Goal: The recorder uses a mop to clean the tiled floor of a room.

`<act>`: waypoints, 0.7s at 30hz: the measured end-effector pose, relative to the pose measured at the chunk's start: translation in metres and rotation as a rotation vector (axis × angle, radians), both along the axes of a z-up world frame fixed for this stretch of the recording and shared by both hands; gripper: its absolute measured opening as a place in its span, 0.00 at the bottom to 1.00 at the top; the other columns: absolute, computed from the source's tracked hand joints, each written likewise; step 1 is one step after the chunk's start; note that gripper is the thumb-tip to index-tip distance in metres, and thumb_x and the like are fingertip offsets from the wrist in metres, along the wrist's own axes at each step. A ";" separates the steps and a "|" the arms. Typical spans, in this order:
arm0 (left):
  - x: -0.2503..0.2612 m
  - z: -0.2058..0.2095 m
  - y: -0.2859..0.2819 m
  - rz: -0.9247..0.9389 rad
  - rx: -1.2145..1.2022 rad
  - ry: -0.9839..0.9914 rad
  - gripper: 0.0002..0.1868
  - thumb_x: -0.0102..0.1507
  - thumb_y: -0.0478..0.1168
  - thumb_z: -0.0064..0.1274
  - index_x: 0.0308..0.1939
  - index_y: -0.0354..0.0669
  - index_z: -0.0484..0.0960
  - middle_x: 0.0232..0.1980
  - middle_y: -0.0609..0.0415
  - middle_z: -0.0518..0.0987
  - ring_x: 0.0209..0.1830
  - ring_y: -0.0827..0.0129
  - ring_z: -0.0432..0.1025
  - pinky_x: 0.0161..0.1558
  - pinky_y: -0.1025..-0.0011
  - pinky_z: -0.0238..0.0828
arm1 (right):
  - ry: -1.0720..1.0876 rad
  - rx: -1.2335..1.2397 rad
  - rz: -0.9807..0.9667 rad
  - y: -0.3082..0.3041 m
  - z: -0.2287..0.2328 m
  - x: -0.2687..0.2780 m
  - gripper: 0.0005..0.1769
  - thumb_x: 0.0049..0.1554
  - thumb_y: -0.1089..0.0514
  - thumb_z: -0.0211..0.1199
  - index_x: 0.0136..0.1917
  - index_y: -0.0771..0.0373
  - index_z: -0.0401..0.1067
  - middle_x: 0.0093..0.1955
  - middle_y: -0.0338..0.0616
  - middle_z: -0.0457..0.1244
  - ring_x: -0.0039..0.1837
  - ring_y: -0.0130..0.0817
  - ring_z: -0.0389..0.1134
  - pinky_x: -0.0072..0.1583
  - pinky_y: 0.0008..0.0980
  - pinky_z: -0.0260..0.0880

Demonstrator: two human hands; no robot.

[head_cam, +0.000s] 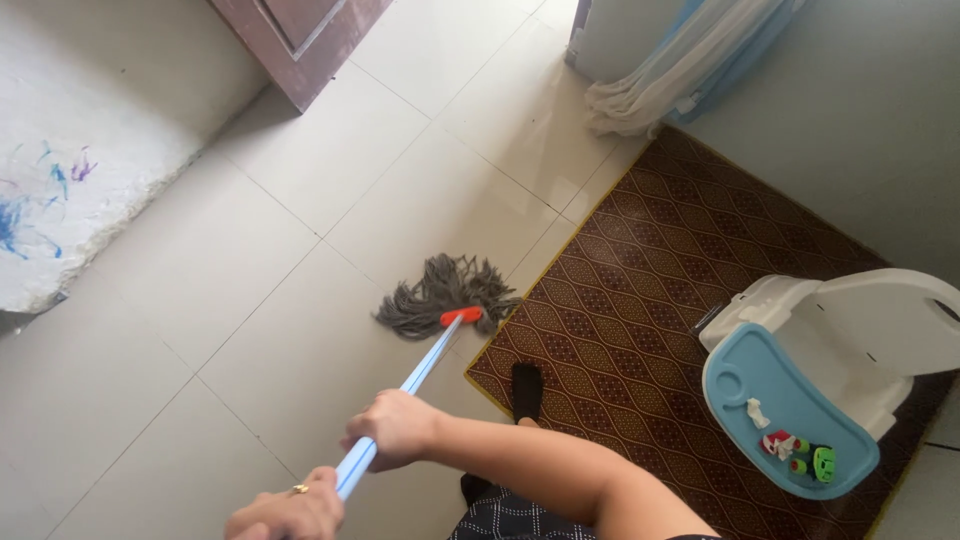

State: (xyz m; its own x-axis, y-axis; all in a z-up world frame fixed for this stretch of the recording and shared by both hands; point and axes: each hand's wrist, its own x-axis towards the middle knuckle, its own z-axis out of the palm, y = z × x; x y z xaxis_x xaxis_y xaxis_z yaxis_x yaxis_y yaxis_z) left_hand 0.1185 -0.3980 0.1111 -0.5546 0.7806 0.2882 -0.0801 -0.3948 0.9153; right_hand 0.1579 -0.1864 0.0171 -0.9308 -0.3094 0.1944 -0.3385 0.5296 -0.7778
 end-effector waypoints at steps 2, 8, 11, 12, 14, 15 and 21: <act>-0.004 -0.012 0.039 0.007 0.058 0.009 0.31 0.72 0.55 0.31 0.19 0.41 0.68 0.20 0.52 0.73 0.21 0.62 0.68 0.46 0.57 0.64 | 0.035 0.012 -0.004 0.037 -0.006 -0.016 0.17 0.56 0.49 0.65 0.30 0.55 0.70 0.26 0.45 0.62 0.32 0.49 0.66 0.40 0.45 0.69; -0.038 -0.064 0.176 0.199 0.076 -0.028 0.27 0.68 0.54 0.36 0.19 0.41 0.66 0.19 0.54 0.70 0.22 0.64 0.64 0.55 0.61 0.61 | 0.107 0.270 -0.041 0.169 -0.068 -0.096 0.12 0.50 0.52 0.67 0.28 0.53 0.70 0.28 0.42 0.63 0.35 0.45 0.68 0.45 0.43 0.71; -0.065 -0.110 0.257 0.281 0.004 -0.135 0.25 0.67 0.51 0.38 0.20 0.39 0.67 0.22 0.53 0.69 0.30 0.64 0.64 0.66 0.62 0.55 | 0.044 0.394 -0.179 0.243 -0.125 -0.140 0.12 0.47 0.52 0.70 0.27 0.54 0.72 0.31 0.42 0.66 0.42 0.45 0.69 0.51 0.45 0.70; -0.076 -0.122 0.283 0.272 -0.011 -0.173 0.24 0.67 0.50 0.39 0.21 0.39 0.67 0.24 0.52 0.69 0.36 0.63 0.65 0.72 0.63 0.49 | -0.005 0.358 -0.276 0.266 -0.143 -0.155 0.14 0.46 0.50 0.72 0.27 0.55 0.72 0.33 0.42 0.67 0.46 0.46 0.70 0.51 0.47 0.68; -0.104 -0.119 0.302 0.303 0.031 -0.175 0.25 0.67 0.51 0.39 0.21 0.38 0.68 0.23 0.52 0.70 0.36 0.62 0.65 0.70 0.61 0.51 | 0.017 0.313 -0.291 0.288 -0.136 -0.183 0.16 0.45 0.51 0.74 0.26 0.58 0.71 0.33 0.45 0.66 0.47 0.48 0.69 0.53 0.46 0.69; -0.107 -0.115 0.308 0.335 0.056 -0.208 0.25 0.68 0.51 0.38 0.21 0.38 0.69 0.23 0.51 0.70 0.35 0.62 0.66 0.68 0.60 0.52 | 0.005 0.261 -0.300 0.295 -0.132 -0.183 0.18 0.43 0.51 0.75 0.26 0.61 0.70 0.33 0.48 0.65 0.49 0.50 0.68 0.54 0.45 0.70; -0.103 -0.106 0.225 0.301 0.164 -0.291 0.26 0.68 0.50 0.38 0.21 0.37 0.70 0.20 0.48 0.71 0.29 0.60 0.64 0.70 0.55 0.49 | -0.121 0.213 -0.234 0.214 -0.069 -0.176 0.18 0.51 0.47 0.71 0.28 0.57 0.71 0.33 0.43 0.64 0.47 0.46 0.67 0.52 0.48 0.61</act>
State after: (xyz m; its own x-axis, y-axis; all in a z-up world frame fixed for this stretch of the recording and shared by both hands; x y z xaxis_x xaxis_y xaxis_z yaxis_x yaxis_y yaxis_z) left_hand 0.0151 -0.1726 0.0055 -0.8263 0.5292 0.1929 -0.1843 -0.5777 0.7952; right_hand -0.0179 0.0271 -0.0523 -0.9938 -0.1068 0.0321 -0.1008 0.7371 -0.6682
